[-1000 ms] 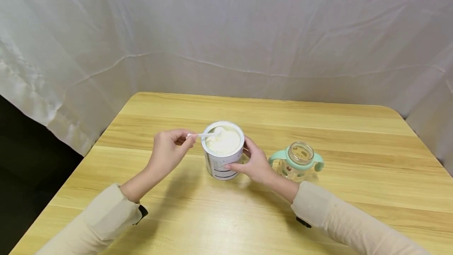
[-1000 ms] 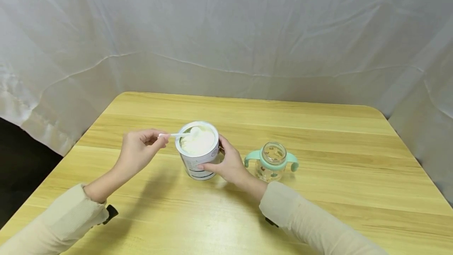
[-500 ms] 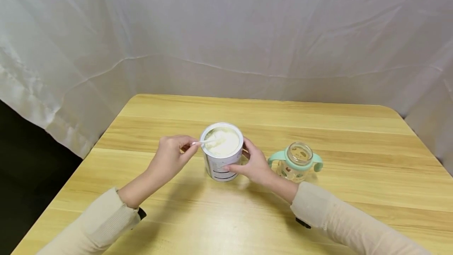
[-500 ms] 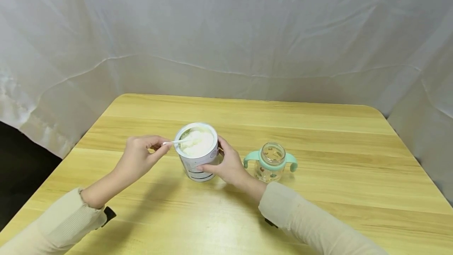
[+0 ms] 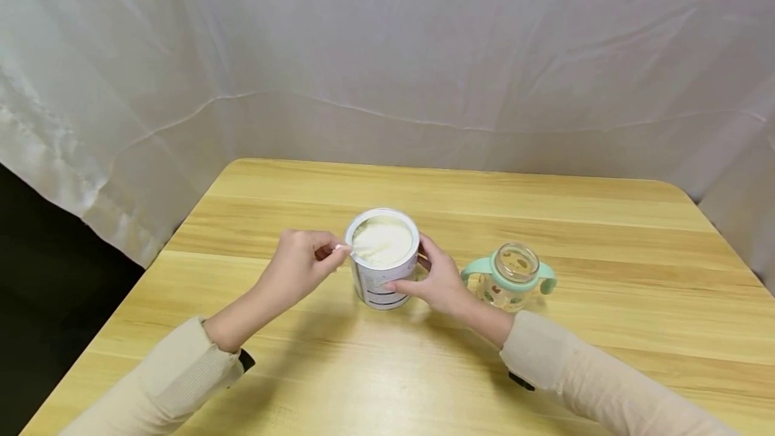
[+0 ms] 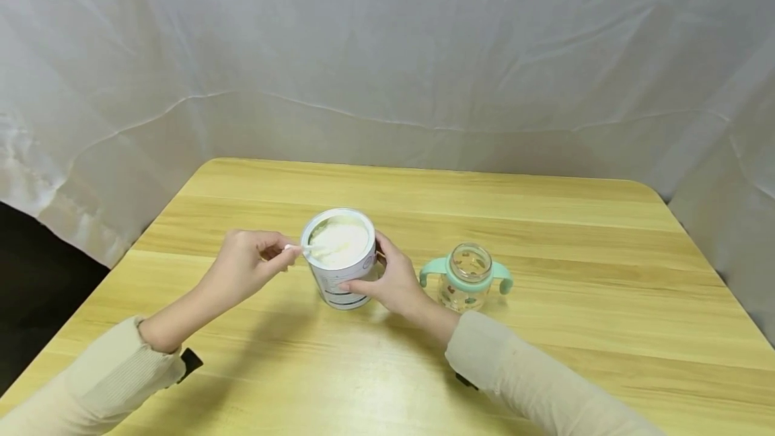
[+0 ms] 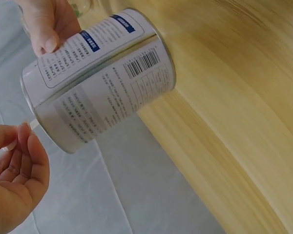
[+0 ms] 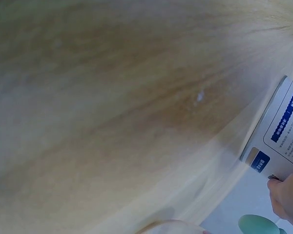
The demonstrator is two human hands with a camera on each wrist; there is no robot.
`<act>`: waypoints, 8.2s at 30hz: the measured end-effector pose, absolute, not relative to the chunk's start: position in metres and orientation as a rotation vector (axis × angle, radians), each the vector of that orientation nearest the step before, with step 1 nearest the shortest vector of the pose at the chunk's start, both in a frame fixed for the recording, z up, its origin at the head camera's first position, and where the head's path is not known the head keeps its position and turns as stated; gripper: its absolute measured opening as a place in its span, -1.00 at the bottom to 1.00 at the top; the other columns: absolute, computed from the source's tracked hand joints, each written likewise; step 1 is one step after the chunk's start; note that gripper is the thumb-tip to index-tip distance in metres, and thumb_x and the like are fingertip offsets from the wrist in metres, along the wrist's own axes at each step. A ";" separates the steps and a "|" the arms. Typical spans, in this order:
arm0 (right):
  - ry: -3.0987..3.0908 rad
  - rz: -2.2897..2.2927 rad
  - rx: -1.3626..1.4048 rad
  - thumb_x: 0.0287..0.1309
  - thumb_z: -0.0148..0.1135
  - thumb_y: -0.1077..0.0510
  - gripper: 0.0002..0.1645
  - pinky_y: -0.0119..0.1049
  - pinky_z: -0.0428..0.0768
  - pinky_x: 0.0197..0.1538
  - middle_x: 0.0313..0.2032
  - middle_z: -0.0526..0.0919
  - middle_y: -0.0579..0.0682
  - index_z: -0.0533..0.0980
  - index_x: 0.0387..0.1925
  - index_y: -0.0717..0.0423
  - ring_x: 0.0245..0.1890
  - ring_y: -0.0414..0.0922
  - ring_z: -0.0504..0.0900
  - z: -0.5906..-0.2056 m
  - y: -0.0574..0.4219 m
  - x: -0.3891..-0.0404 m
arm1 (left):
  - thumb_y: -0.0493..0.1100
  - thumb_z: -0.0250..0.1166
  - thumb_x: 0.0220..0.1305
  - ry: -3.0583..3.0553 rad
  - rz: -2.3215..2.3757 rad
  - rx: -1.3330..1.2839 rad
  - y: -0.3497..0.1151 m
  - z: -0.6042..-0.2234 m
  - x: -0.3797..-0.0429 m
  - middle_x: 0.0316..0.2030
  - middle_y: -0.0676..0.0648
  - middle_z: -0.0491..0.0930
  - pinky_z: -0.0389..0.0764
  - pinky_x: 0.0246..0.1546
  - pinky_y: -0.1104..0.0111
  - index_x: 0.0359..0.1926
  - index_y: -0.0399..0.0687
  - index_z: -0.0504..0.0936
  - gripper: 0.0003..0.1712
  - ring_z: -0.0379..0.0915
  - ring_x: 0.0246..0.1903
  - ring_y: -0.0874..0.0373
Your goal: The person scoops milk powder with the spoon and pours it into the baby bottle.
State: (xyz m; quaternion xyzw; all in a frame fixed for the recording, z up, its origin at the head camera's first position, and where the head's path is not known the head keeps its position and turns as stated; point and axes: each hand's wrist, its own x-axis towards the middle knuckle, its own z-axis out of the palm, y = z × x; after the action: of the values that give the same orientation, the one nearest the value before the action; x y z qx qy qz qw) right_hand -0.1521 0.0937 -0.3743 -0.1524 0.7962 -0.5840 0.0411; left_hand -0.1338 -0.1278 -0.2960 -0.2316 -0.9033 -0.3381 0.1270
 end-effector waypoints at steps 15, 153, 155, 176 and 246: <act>2.440 -1.786 -0.486 -0.23 0.51 0.22 0.06 -0.06 0.30 0.34 0.25 0.35 0.15 0.15 0.32 0.17 0.28 0.08 0.32 -0.375 0.094 -0.152 | -0.28 0.25 0.15 -2.780 -1.404 -0.361 -0.130 -0.294 -0.141 -0.72 -0.05 0.56 0.57 -0.63 0.48 -0.63 -0.28 0.62 -0.75 0.43 -0.70 0.28; 2.595 -1.978 -1.079 -0.43 0.42 0.57 0.08 -0.58 0.23 0.32 0.28 0.34 0.04 0.20 0.27 0.34 0.29 -0.26 0.28 -0.307 0.177 -0.114 | -0.28 0.06 0.31 -2.264 -2.540 0.312 -0.115 -0.292 -0.139 -0.66 0.10 0.41 0.47 -0.57 0.59 -0.35 -0.35 0.48 -0.82 0.31 -0.65 0.36; 2.539 -2.033 -1.113 -0.44 0.39 0.61 0.07 -0.58 0.23 0.31 0.27 0.36 -0.05 0.19 0.26 0.38 0.28 -0.27 0.30 -0.307 0.190 -0.114 | -0.27 0.07 0.31 -2.276 -2.543 0.291 -0.110 -0.291 -0.140 -0.66 0.10 0.42 0.48 -0.57 0.59 -0.32 -0.39 0.47 -0.81 0.31 -0.65 0.36; 2.562 -1.892 -0.884 -0.33 0.33 0.61 -0.08 -0.72 0.28 0.20 0.16 0.45 -0.32 0.17 0.19 0.57 0.18 -0.45 0.37 -0.349 0.259 -0.129 | -0.30 0.13 0.26 -2.199 -2.616 0.256 -0.067 -0.282 -0.131 -0.72 0.08 0.40 0.47 -0.66 0.59 -0.48 -0.30 0.51 -0.82 0.29 -0.72 0.36; 2.697 -1.437 -0.587 -0.18 0.47 0.24 -0.36 -0.47 0.60 -0.30 -0.26 0.56 -0.51 0.46 0.03 0.29 -0.29 -0.43 0.56 -0.373 0.252 -0.131 | -0.26 0.23 0.22 -2.297 -1.288 -0.926 0.006 -0.323 -0.114 -0.63 -0.04 0.56 0.37 -0.63 0.73 -0.42 -0.26 0.64 -0.86 0.35 -0.63 0.32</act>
State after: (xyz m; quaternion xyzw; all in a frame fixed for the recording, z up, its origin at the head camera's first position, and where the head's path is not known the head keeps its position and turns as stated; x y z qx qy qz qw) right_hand -0.1312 0.2524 -0.3729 -0.1886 0.8666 -0.4617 0.0151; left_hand -0.1138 0.0063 -0.3233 -0.3268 -0.8102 -0.4544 0.1741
